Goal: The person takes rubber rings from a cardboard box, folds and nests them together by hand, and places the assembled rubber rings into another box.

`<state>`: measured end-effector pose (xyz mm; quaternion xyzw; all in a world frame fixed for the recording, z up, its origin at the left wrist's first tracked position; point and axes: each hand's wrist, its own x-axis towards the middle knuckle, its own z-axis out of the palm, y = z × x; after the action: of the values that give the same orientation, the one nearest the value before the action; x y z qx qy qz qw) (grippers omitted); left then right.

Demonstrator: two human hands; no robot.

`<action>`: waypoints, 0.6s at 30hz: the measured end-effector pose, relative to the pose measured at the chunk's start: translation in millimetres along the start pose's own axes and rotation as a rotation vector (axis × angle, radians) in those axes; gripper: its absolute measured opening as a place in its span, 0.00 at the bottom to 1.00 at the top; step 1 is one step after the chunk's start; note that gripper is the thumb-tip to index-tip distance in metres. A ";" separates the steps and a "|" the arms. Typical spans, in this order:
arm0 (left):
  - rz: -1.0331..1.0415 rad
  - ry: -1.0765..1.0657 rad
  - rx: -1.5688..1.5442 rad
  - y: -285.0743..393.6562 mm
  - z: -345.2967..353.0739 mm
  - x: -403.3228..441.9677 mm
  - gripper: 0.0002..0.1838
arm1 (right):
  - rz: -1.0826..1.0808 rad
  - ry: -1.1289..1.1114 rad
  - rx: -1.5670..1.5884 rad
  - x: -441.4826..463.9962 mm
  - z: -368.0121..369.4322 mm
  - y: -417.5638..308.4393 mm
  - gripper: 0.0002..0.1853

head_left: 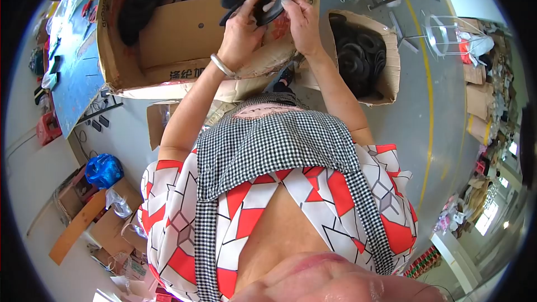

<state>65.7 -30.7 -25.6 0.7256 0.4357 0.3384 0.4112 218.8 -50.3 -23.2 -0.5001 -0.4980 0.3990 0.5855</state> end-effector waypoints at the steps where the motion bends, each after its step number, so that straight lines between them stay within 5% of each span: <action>1: 0.002 0.002 0.002 -9.9 3.5 2.4 0.39 | 0.068 -0.037 0.185 1.8 2.3 2.6 0.12; 3: -0.024 -0.041 -0.383 -27.1 11.1 3.4 0.40 | 0.208 -0.115 0.555 6.2 5.9 14.1 0.12; 10: -0.118 -0.061 -0.266 -48.6 12.6 4.9 0.38 | 0.464 -0.199 1.138 14.2 -6.2 48.8 0.14; 12: -0.123 -0.067 -0.260 -65.2 11.8 6.6 0.36 | 0.495 -0.225 1.183 14.5 -9.3 59.4 0.15; 14: -0.343 -0.162 -0.465 -90.7 17.6 9.2 0.33 | 0.548 -0.176 1.019 13.9 -10.2 80.4 0.14; 18: -0.361 -0.022 0.214 -104.2 38.6 5.3 0.15 | 0.648 -0.010 0.823 3.5 7.3 89.7 0.09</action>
<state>63.6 -8.1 -134.5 0.6791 0.5874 0.2030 0.3906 215.1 -29.2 -110.8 -0.3552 -0.1227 0.7246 0.5777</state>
